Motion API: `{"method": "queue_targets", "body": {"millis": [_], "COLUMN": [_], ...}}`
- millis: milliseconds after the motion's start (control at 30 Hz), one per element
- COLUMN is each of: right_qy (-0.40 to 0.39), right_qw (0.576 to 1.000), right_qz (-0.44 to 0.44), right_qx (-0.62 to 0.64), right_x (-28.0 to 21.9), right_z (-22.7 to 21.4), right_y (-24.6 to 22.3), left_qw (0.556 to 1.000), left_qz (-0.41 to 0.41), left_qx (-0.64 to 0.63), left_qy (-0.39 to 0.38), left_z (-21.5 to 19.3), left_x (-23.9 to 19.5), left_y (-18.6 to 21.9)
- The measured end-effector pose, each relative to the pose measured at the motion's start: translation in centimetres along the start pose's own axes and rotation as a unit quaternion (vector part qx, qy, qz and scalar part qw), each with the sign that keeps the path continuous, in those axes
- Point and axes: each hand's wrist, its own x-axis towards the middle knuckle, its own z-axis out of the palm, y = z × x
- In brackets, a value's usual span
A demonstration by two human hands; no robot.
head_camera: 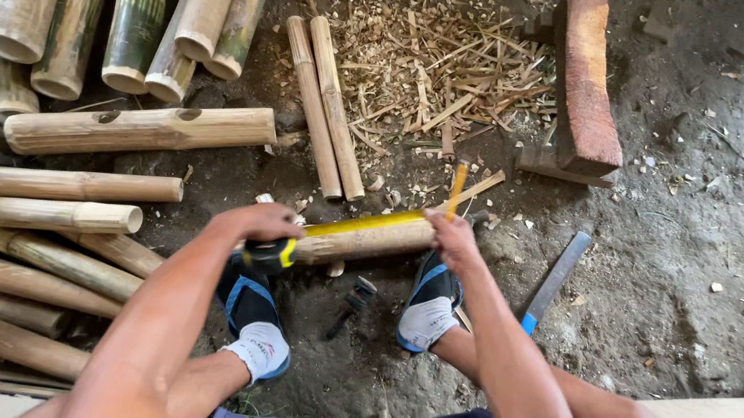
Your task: The person uses a hammer and chisel to carve holes into bamboo poles. They measure and mark the bamboo with a tape measure and pencil, then strike the chisel to remove material and form circular openings.
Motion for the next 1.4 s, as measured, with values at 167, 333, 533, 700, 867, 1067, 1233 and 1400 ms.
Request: {"method": "queue_targets", "body": {"millis": [167, 333, 533, 700, 867, 1067, 1233, 1400], "right_qy": [0.23, 0.212, 0.259, 0.046, -0.103, -0.115, -0.078, -0.066], "right_qw": [0.917, 0.893, 0.82, 0.921, 0.93, 0.918, 0.885, 0.889], "right_qz": [-0.048, -0.018, -0.307, -0.179, -0.296, -0.287, -0.341, -0.345], "right_qx": [-0.321, -0.397, -0.409, -0.343, -0.192, -0.25, -0.309, -0.294], "right_x": [3.9, 2.9, 2.7, -0.5, -3.4, -4.7, -4.9, -5.5], "right_z": [-3.6, -2.0, 0.0, 6.7, 11.3, 12.7, 12.7, 13.3], "right_y": [2.8, 2.0, 4.2, 5.8, 5.4, 4.8, 4.7, 4.0], "left_qw": [0.988, 0.969, 0.947, 0.938, 0.927, 0.924, 0.936, 0.957], "left_qz": [-0.085, -0.158, -0.238, -0.295, -0.31, -0.318, -0.282, -0.194], "left_qx": [0.089, 0.099, 0.056, 0.006, 0.016, 0.036, 0.055, 0.142], "left_qy": [0.092, 0.162, 0.208, 0.183, 0.212, 0.207, 0.203, 0.162], "left_z": [-0.2, 0.5, 1.2, 0.7, 1.2, 1.1, 0.3, -0.7], "left_x": [-0.6, -3.2, -4.5, -4.0, -3.6, -3.8, -5.3, -5.0], "left_y": [-8.7, -10.3, -9.9, -9.8, -12.7, -12.8, -11.2, -5.9]}}
